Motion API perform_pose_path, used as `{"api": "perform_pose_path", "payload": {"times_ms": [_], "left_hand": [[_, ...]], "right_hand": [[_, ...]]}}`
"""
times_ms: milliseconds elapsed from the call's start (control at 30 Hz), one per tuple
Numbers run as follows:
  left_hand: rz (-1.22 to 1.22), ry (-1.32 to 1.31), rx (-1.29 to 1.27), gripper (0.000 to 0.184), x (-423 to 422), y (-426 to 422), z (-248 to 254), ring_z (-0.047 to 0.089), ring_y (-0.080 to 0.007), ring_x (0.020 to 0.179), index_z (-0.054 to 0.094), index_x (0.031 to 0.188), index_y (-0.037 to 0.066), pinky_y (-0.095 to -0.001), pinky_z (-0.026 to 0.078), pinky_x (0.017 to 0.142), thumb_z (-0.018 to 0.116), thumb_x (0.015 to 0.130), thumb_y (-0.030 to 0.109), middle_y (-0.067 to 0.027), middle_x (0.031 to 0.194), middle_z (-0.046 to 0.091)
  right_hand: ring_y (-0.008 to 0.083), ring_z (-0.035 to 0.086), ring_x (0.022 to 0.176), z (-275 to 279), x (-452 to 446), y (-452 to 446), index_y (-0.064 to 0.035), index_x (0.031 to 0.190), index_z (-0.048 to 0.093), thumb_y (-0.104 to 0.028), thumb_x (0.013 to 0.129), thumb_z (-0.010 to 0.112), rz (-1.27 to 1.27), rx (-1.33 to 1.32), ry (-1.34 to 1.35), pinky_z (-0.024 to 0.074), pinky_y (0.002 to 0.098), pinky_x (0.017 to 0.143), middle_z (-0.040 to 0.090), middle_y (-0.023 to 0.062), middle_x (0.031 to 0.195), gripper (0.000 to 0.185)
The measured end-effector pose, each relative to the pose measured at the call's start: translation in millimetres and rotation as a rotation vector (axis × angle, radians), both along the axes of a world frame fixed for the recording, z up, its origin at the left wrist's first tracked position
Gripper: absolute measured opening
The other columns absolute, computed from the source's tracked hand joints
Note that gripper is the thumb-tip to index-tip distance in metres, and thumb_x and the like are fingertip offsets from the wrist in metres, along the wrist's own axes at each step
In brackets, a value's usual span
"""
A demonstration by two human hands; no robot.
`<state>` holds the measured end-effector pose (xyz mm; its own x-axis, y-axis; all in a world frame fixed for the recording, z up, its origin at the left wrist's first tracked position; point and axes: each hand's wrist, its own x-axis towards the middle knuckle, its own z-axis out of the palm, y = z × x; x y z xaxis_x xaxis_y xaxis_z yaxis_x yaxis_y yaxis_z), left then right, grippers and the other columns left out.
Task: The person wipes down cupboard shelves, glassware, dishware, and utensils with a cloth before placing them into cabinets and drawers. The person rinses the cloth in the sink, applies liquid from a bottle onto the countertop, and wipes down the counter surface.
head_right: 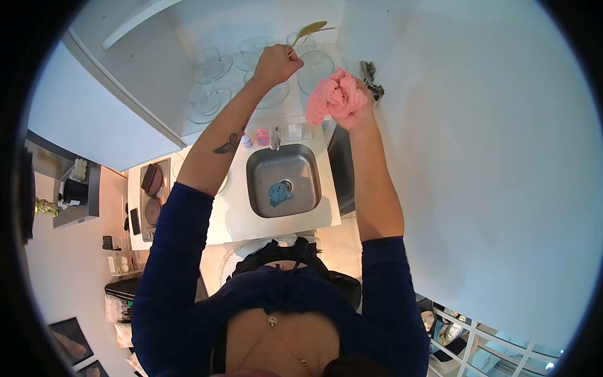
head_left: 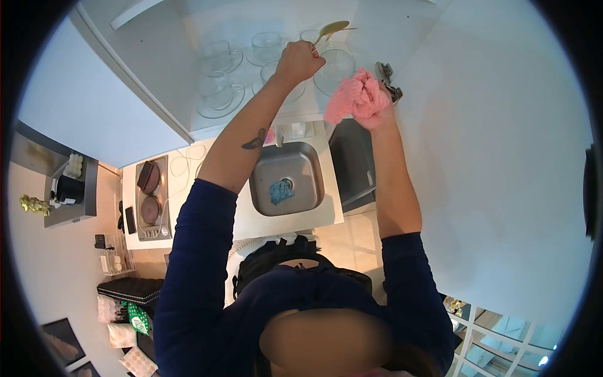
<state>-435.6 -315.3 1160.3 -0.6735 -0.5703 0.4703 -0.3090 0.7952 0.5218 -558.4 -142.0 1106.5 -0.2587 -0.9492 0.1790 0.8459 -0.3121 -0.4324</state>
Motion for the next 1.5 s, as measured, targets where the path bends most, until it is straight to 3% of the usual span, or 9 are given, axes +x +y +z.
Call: {"api": "perform_pose_path", "payload": {"times_ms": [267, 367, 700, 767, 967, 1300, 1333, 1367, 1500], "left_hand": [[0.106, -0.304, -0.061, 0.027, -52, -38, -31, 0.065, -0.0208, 0.061, 0.066, 0.061, 0.005, -0.0313, 0.053, 0.066, 0.061, 0.065, 0.031, -0.0033, 0.055, 0.063], [0.080, -0.386, 0.077, 0.030, -54, -34, -25, 0.064, -0.0186, 0.058, 0.066, 0.058, 0.005, -0.0307, 0.054, 0.063, 0.061, 0.066, 0.033, -0.0029, 0.056, 0.064], [0.044, -0.402, 0.145, 0.029, -62, -23, -25, 0.065, -0.0315, 0.071, 0.065, 0.067, -0.002, -0.0374, 0.053, 0.068, 0.062, 0.058, 0.026, -0.0162, 0.071, 0.065], [0.132, -0.433, 0.114, 0.032, -64, -22, -27, 0.065, -0.0185, 0.063, 0.067, 0.062, 0.005, -0.0306, 0.053, 0.065, 0.061, 0.065, 0.036, -0.0009, 0.054, 0.063], [0.160, -0.360, -0.065, 0.044, -58, -13, -29, 0.066, -0.0228, 0.069, 0.066, 0.070, 0.000, -0.0335, 0.052, 0.066, 0.064, 0.065, 0.044, -0.0124, 0.072, 0.067], [-0.271, 0.087, 0.862, 0.034, 93, 77, -43, 0.049, -0.0138, 0.055, 0.060, 0.084, 0.006, -0.0328, 0.042, 0.051, 0.044, 0.091, 0.035, -0.0028, 0.068, 0.057], [-0.418, 0.165, -0.069, 0.033, 113, 82, -102, 0.049, -0.0110, 0.056, 0.058, 0.079, 0.006, -0.0278, 0.041, 0.051, 0.042, 0.092, 0.032, -0.0012, 0.067, 0.054], [-0.210, 0.006, 0.870, 0.033, 150, 124, -88, 0.050, -0.0103, 0.057, 0.057, 0.078, 0.005, -0.0252, 0.041, 0.051, 0.042, 0.094, 0.029, -0.0011, 0.064, 0.053], [0.070, 0.365, 1.192, 0.037, 234, 185, -165, 0.045, -0.0072, 0.052, 0.054, 0.079, 0.004, -0.0212, 0.037, 0.047, 0.037, 0.097, 0.032, -0.0008, 0.062, 0.049]], "right_hand": [[0.0162, 0.055, 0.084, -39, 34, 45, 0.0003, 0.110, 0.052, -0.020, 0.094, 0.042, -1.116, 0.202, 1.757, 0.0466, 0.0283, 0.083, 0.056, 0.0058, 0.094, 0.028], [0.0156, 0.055, 0.084, -36, 50, 67, 0.0004, 0.107, 0.054, -0.022, 0.093, 0.045, -0.314, 0.225, 0.158, 0.0466, 0.0292, 0.083, 0.056, 0.0057, 0.090, 0.028], [0.0170, 0.056, 0.083, -52, 63, 91, -0.0022, 0.103, 0.056, -0.025, 0.091, 0.047, -0.392, 0.328, 0.173, 0.0468, 0.0320, 0.084, 0.058, 0.0050, 0.087, 0.027], [0.0175, 0.056, 0.082, -73, 64, 88, -0.0023, 0.104, 0.056, -0.026, 0.091, 0.047, -0.917, 0.500, 1.336, 0.0468, 0.0326, 0.085, 0.058, 0.0059, 0.086, 0.028], [0.0180, 0.056, 0.082, -65, 60, 89, -0.0021, 0.104, 0.056, -0.026, 0.092, 0.046, -0.103, 0.317, -0.142, 0.0459, 0.0330, 0.085, 0.058, 0.0060, 0.086, 0.028], [0.0196, 0.058, 0.086, -77, 146, 90, 0.0041, 0.109, 0.049, -0.021, 0.088, 0.055, 0.234, 0.464, 0.049, 0.0476, 0.0332, 0.082, 0.058, 0.0088, 0.085, 0.033], [0.0197, 0.059, 0.085, -79, 163, 85, 0.0037, 0.107, 0.051, -0.020, 0.085, 0.059, 0.238, 0.440, 0.266, 0.0494, 0.0333, 0.076, 0.059, 0.0097, 0.086, 0.033], [0.0197, 0.059, 0.085, -93, 175, 82, 0.0037, 0.107, 0.051, -0.020, 0.085, 0.059, 0.285, 0.438, 0.269, 0.0494, 0.0333, 0.076, 0.059, 0.0097, 0.086, 0.033], [0.0184, 0.061, 0.082, -119, 229, 76, 0.0028, 0.100, 0.054, -0.018, 0.087, 0.058, 0.573, 0.499, 0.727, 0.0494, 0.0296, 0.073, 0.062, 0.0124, 0.090, 0.026]]}}
